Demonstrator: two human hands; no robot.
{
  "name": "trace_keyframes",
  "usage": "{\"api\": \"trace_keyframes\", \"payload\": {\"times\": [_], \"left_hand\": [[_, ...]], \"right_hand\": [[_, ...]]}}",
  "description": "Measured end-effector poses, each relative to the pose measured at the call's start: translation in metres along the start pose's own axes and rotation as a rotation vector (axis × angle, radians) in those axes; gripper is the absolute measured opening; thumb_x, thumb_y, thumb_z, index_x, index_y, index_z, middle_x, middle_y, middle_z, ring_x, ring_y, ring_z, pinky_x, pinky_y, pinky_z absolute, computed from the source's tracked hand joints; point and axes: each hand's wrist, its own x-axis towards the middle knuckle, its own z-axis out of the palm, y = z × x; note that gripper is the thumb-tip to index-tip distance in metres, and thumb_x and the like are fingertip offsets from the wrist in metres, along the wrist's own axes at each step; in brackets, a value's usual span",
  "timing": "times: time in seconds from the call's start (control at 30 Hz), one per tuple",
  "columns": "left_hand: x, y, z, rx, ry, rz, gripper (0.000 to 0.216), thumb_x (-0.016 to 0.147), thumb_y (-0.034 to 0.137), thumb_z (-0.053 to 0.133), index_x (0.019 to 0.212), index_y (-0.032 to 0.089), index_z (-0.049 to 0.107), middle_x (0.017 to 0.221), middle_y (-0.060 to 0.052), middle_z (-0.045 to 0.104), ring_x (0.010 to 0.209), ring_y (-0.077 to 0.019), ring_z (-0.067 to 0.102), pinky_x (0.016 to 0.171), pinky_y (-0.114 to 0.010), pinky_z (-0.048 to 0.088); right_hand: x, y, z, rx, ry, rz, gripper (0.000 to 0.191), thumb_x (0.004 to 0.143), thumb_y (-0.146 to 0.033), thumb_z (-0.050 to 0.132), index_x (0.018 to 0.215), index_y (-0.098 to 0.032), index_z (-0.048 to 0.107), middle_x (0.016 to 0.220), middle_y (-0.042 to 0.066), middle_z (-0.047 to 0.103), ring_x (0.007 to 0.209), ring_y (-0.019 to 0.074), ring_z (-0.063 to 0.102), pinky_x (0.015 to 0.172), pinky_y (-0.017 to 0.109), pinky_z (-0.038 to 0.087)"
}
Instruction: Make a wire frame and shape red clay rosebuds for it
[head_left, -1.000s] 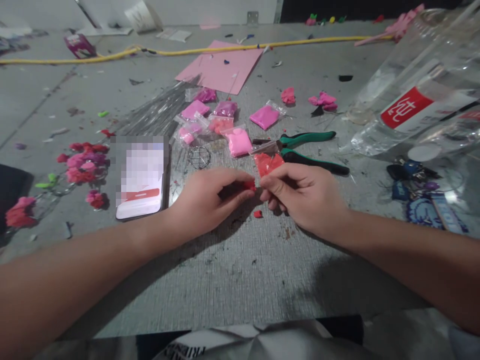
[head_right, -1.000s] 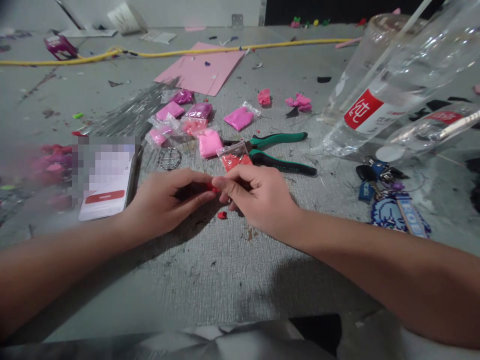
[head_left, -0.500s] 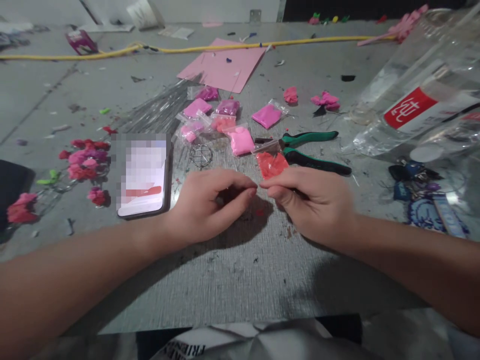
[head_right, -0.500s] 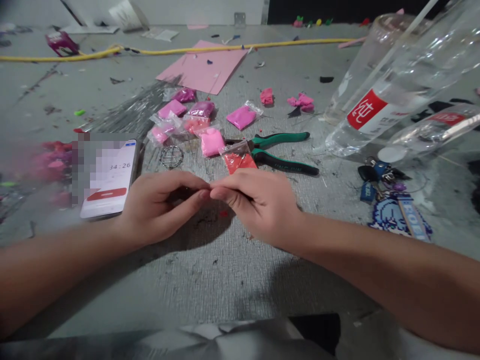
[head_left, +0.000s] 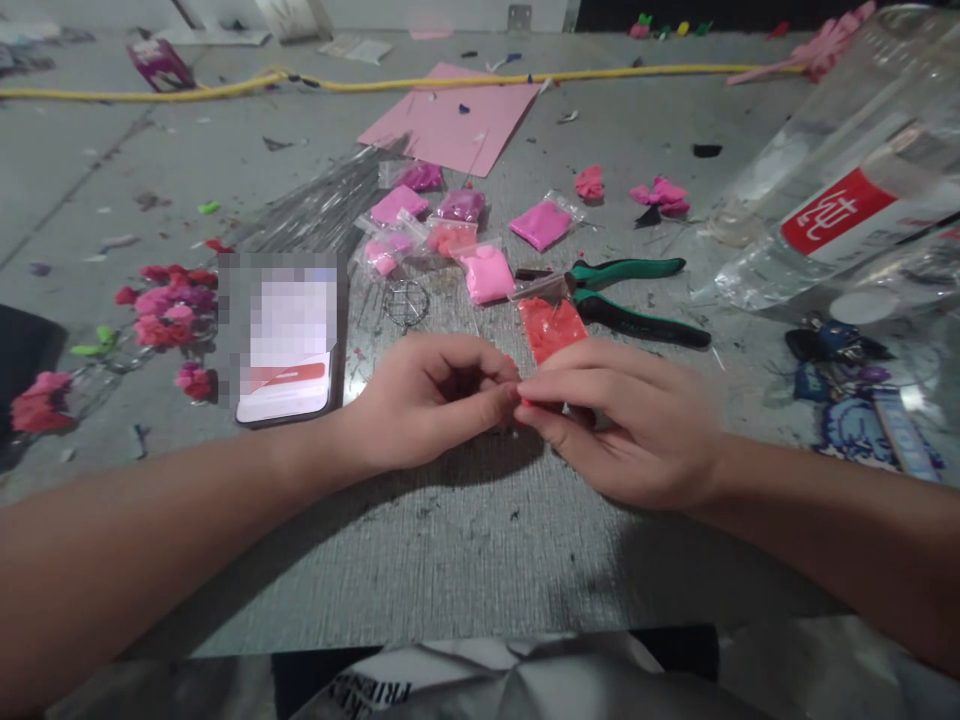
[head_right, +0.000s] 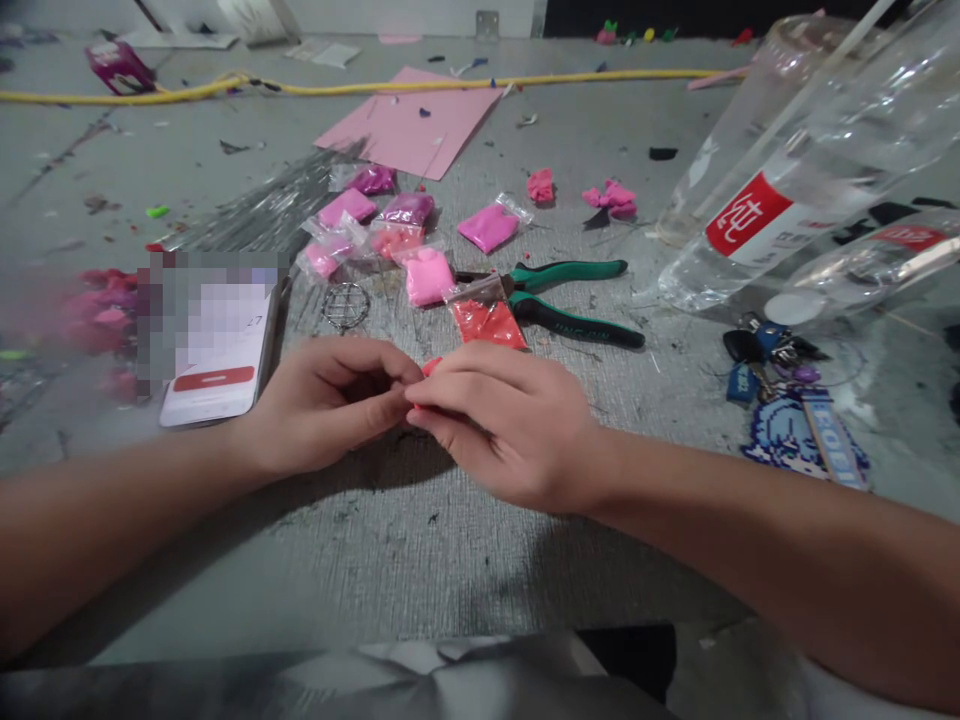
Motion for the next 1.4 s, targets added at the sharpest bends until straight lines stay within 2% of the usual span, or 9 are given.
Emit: {"api": "trace_keyframes", "payload": {"times": [0.17,0.3,0.43,0.57,0.7,0.93,1.13,1.27,1.4], "left_hand": [[0.0,-0.003,0.0,-0.057,-0.029,-0.038,0.008,0.092,0.019,0.069,0.084,0.016,0.069,0.062,0.003,0.065,0.048,-0.0076,0.055,0.047,-0.02,0.046],[0.0,-0.003,0.0,-0.144,-0.043,-0.083,0.008,0.091,0.017,0.068,0.084,0.015,0.067,0.058,0.005,0.058,0.042,-0.005,0.048,0.039,-0.017,0.039],[-0.001,-0.004,-0.001,-0.214,-0.063,-0.136,0.008,0.092,0.017,0.068,0.085,0.014,0.066,0.061,0.004,0.058,0.044,-0.005,0.049,0.039,-0.015,0.04],[-0.003,-0.003,-0.002,-0.223,-0.105,-0.123,0.007,0.092,0.015,0.067,0.086,0.014,0.067,0.063,0.003,0.059,0.048,-0.0063,0.052,0.042,-0.016,0.043],[-0.002,-0.001,-0.002,-0.185,-0.146,-0.049,0.008,0.092,0.013,0.065,0.085,0.014,0.067,0.063,0.004,0.06,0.048,-0.006,0.052,0.045,-0.017,0.044],[0.001,0.0,0.0,0.143,-0.138,0.234,0.009,0.081,0.008,0.065,0.075,0.015,0.065,0.062,0.003,0.062,0.053,-0.0067,0.051,0.05,-0.016,0.041],[-0.001,-0.001,0.001,0.206,-0.132,0.279,0.009,0.082,0.011,0.064,0.075,0.015,0.063,0.062,0.001,0.065,0.051,-0.007,0.051,0.048,-0.017,0.04],[-0.003,-0.002,0.002,0.256,-0.111,0.306,0.011,0.081,0.009,0.065,0.074,0.017,0.06,0.061,0.002,0.065,0.049,-0.0065,0.049,0.047,-0.018,0.038],[-0.004,-0.002,0.003,0.307,-0.046,0.31,0.013,0.081,0.009,0.065,0.073,0.017,0.059,0.06,0.003,0.06,0.05,-0.0069,0.046,0.048,-0.019,0.037]], "right_hand": [[-0.001,0.007,0.005,-0.024,0.034,-0.053,0.013,0.094,-0.016,0.073,0.106,-0.019,0.075,0.097,0.007,0.074,0.084,0.0151,0.071,0.073,0.029,0.06],[-0.003,0.008,0.005,-0.042,0.017,-0.065,0.016,0.095,-0.016,0.071,0.11,-0.02,0.075,0.102,0.007,0.074,0.085,0.0146,0.07,0.073,0.029,0.061],[-0.004,0.009,0.004,-0.031,0.003,-0.085,0.017,0.096,-0.011,0.068,0.112,-0.017,0.074,0.102,0.008,0.074,0.089,0.0137,0.07,0.076,0.028,0.061],[-0.003,0.009,0.003,0.013,-0.028,-0.093,0.016,0.097,-0.012,0.067,0.111,-0.016,0.074,0.101,0.008,0.072,0.088,0.0129,0.068,0.075,0.028,0.06],[-0.002,0.01,0.004,0.094,-0.035,-0.102,0.016,0.094,-0.008,0.067,0.107,-0.013,0.075,0.099,0.008,0.07,0.088,0.0126,0.066,0.075,0.027,0.058],[0.0,0.013,0.005,0.334,-0.081,-0.045,0.013,0.088,-0.004,0.069,0.097,-0.01,0.076,0.095,0.008,0.065,0.085,0.0116,0.064,0.075,0.027,0.056],[0.0,0.013,0.003,0.405,-0.121,0.136,0.007,0.089,-0.014,0.078,0.093,-0.017,0.074,0.095,0.004,0.065,0.083,0.013,0.064,0.07,0.028,0.054],[0.002,0.008,0.003,0.485,-0.129,0.234,0.01,0.088,-0.017,0.079,0.093,-0.021,0.071,0.094,0.002,0.064,0.079,0.0121,0.062,0.059,0.025,0.048],[0.004,-0.002,0.002,0.616,-0.153,0.48,0.01,0.09,-0.018,0.076,0.09,-0.022,0.066,0.095,0.002,0.064,0.083,0.0136,0.063,0.059,0.025,0.047]]}}
